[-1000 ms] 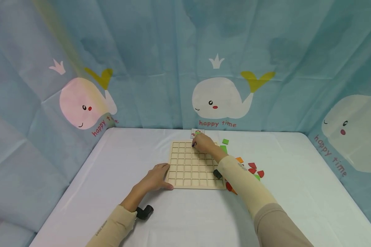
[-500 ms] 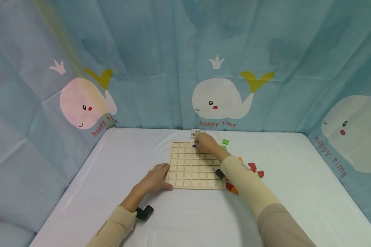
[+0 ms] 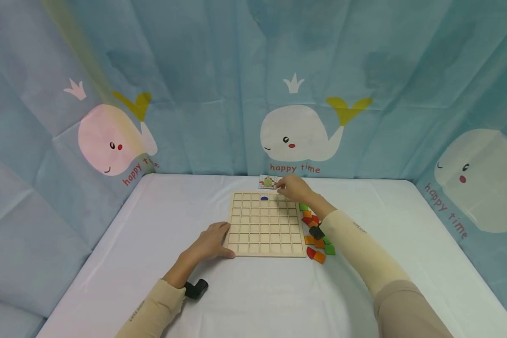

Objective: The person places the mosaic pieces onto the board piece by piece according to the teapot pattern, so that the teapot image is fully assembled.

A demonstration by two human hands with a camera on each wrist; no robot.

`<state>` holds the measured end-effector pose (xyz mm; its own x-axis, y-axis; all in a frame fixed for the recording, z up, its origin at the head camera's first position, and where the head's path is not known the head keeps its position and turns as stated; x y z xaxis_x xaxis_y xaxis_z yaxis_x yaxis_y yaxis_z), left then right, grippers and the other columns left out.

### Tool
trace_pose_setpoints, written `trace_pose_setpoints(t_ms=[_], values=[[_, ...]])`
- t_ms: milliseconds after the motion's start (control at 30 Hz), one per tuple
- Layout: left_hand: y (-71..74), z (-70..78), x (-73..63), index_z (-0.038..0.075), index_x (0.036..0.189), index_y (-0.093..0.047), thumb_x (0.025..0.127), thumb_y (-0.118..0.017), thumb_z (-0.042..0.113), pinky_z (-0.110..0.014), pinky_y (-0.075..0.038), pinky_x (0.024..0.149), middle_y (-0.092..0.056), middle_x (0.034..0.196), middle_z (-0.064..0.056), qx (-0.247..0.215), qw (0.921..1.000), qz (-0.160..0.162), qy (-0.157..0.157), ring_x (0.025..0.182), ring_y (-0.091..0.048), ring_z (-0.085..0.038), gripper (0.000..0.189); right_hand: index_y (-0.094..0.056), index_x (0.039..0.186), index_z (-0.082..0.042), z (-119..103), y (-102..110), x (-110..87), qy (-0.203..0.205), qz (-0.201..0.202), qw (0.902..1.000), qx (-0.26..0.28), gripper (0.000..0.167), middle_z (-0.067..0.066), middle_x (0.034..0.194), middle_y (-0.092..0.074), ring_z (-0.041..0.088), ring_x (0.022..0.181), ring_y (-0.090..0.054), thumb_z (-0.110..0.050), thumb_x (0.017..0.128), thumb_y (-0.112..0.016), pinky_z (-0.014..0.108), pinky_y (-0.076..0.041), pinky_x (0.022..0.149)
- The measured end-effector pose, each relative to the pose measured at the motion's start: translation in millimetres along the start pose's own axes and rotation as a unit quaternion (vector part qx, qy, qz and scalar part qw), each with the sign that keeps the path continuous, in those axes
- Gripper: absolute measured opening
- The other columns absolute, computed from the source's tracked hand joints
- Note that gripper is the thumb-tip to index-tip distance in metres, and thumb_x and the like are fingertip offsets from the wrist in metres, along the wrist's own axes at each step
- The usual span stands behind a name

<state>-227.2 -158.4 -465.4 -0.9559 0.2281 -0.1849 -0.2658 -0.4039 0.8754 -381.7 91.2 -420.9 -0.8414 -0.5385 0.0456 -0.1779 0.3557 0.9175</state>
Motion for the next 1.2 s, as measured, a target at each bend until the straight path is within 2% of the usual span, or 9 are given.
trace_pose_setpoints(t_ms=[133, 533, 700, 1000, 1200], values=[[0.5, -0.4, 1.4, -0.003, 0.145, -0.040, 0.072, -0.086, 0.031, -0.060, -0.029, 0.114, -0.039, 0.152, -0.022, 0.003, 1.0000, 0.002, -0.001, 0.143, -0.032, -0.040, 0.094, -0.070, 0.115, 0.000, 5.0, 10.5, -9.8, -0.016, 0.006, 0.9998, 0.002, 0.026, 0.013, 0.106, -0.071, 0.027, 0.098, -0.064, -0.014, 0.095, -0.061, 0.042, -0.054, 0.086], [-3.2, -1.4, 3.1, -0.003, 0.145, -0.040, 0.072, -0.086, 0.033, -0.059, -0.030, 0.114, -0.039, 0.152, -0.021, 0.001, 1.0000, 0.000, 0.000, 0.143, -0.032, -0.040, 0.094, -0.071, 0.112, 0.001, 34.9, 30.5, -45.3, -0.028, 0.036, 0.9987, 0.021, 0.026, 0.014, 0.101, -0.069, 0.027, 0.091, -0.060, -0.014, 0.094, -0.063, 0.042, -0.055, 0.079], [-2.3, -1.5, 2.5, -0.003, 0.145, -0.040, 0.072, -0.086, 0.032, -0.060, -0.030, 0.114, -0.039, 0.152, -0.021, -0.004, 1.0000, 0.002, 0.004, 0.143, -0.032, -0.040, 0.093, -0.072, 0.109, 0.001, 46.1, 34.2, -56.7, -0.040, 0.045, 0.9978, 0.027, 0.024, 0.015, 0.101, -0.070, 0.028, 0.093, -0.061, -0.014, 0.093, -0.063, 0.045, -0.054, 0.083], [-1.4, -1.3, 0.3, -0.004, 0.145, -0.041, 0.073, -0.085, 0.030, -0.061, -0.030, 0.113, -0.040, 0.151, -0.022, -0.004, 1.0000, 0.000, 0.000, 0.143, -0.032, -0.041, 0.091, -0.072, 0.112, -0.001, 61.6, 30.8, -79.2, -0.095, 0.021, 0.9948, 0.029, 0.025, 0.014, 0.103, -0.069, 0.029, 0.097, -0.058, -0.016, 0.093, -0.065, 0.046, -0.052, 0.092], [-1.0, -0.2, -0.6, -0.004, 0.144, -0.041, 0.072, -0.086, 0.030, -0.061, -0.031, 0.112, -0.040, 0.150, -0.023, -0.001, 1.0000, 0.003, -0.007, 0.142, -0.033, -0.042, 0.092, -0.072, 0.112, -0.001, 71.7, 29.1, -95.0, -0.120, -0.003, 0.9922, 0.033, 0.025, 0.015, 0.105, -0.069, 0.030, 0.099, -0.059, -0.016, 0.092, -0.066, 0.047, -0.053, 0.093]])
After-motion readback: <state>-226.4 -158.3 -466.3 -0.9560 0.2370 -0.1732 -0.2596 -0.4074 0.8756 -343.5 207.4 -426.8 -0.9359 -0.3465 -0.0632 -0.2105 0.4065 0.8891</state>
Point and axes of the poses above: each hand's wrist, its own x-axis towards the middle knuckle, its own y-axis out of the back of the hand, z = x × y, the point moved 3 cm from there along x, towards the middle knuckle
